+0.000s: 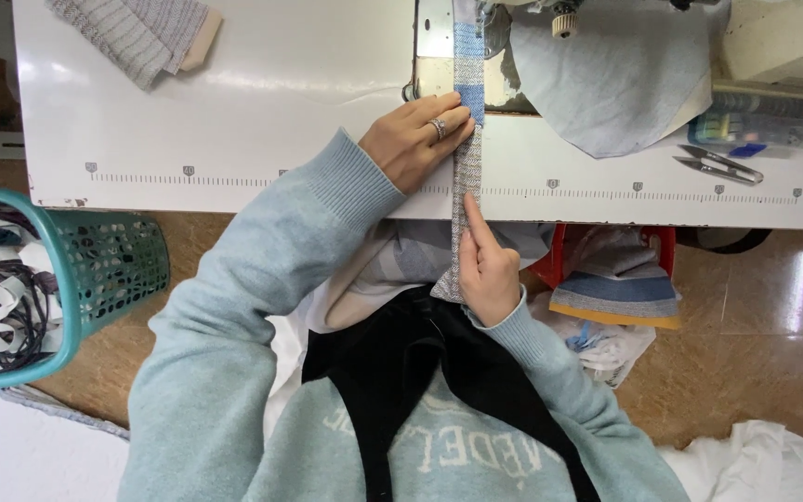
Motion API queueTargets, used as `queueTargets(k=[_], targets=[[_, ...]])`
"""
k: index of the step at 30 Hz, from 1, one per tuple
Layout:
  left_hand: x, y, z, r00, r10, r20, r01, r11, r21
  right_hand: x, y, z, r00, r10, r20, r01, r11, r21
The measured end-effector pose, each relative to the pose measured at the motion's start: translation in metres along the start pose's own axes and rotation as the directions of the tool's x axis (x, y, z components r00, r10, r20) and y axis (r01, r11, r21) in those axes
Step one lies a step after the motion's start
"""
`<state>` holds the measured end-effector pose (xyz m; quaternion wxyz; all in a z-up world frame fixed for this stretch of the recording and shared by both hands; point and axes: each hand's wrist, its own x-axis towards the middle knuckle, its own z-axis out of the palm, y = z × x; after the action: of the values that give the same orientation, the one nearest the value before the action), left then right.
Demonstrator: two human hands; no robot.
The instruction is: Sewing and aligning various fabric strips and pieces using an industrial sewing machine.
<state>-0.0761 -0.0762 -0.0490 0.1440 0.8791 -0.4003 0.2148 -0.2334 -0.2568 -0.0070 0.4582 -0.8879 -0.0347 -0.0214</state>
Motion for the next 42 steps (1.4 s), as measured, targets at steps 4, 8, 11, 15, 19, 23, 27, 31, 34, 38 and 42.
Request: queueTargets(k=[4,8,11,15,19,23,27,31,34,38,42], targets=[[0.016,-0.006,-0.034,0.987,0.152,-0.053,-0.156,0.985,-0.079,-0.001,-0.011,-0.004,0.997,0.050,0.067,-0.041,0.991,-0.131],[0.017,-0.011,-0.037,0.981,0.193,-0.020,-0.194,0.979,-0.058,0.000,-0.011,-0.003,0.994,-0.029,0.103,0.049,0.980,-0.191],[0.025,-0.011,-0.043,0.990,0.133,-0.052,-0.141,0.971,-0.196,0.005,-0.009,-0.005,0.987,-0.066,0.144,0.109,0.941,-0.320],[0.039,-0.019,-0.051,0.998,0.040,-0.051,-0.054,0.956,-0.288,0.022,-0.015,-0.010,0.982,0.000,0.191,0.109,0.824,-0.557],[0.045,-0.039,-0.031,0.986,0.058,0.159,0.026,0.876,-0.481,0.047,-0.013,-0.008,0.979,-0.056,0.198,0.170,0.766,-0.620],[0.046,-0.060,-0.013,0.985,0.166,-0.045,-0.170,0.980,-0.106,0.073,-0.014,-0.003,0.979,0.047,0.201,0.094,0.765,-0.637],[0.048,-0.073,0.006,0.993,0.085,-0.082,-0.092,0.992,-0.089,0.091,-0.010,0.005,0.985,0.047,0.163,0.073,0.748,-0.660],[0.052,-0.083,0.020,0.998,0.040,-0.055,-0.045,0.994,-0.099,0.105,-0.010,0.006,0.989,0.044,0.141,0.062,0.747,-0.662],[0.055,-0.086,0.025,0.999,0.014,-0.029,-0.017,0.996,-0.082,0.111,-0.009,0.007,0.989,0.053,0.138,0.048,0.770,-0.636],[0.055,-0.088,0.029,0.999,0.038,-0.026,-0.040,0.995,-0.092,0.111,-0.005,0.011,0.994,0.005,0.112,0.072,0.737,-0.672],[0.057,-0.087,0.021,0.997,0.057,-0.056,-0.060,0.996,-0.069,0.111,-0.003,0.013,0.995,-0.043,0.088,0.091,0.739,-0.667]])
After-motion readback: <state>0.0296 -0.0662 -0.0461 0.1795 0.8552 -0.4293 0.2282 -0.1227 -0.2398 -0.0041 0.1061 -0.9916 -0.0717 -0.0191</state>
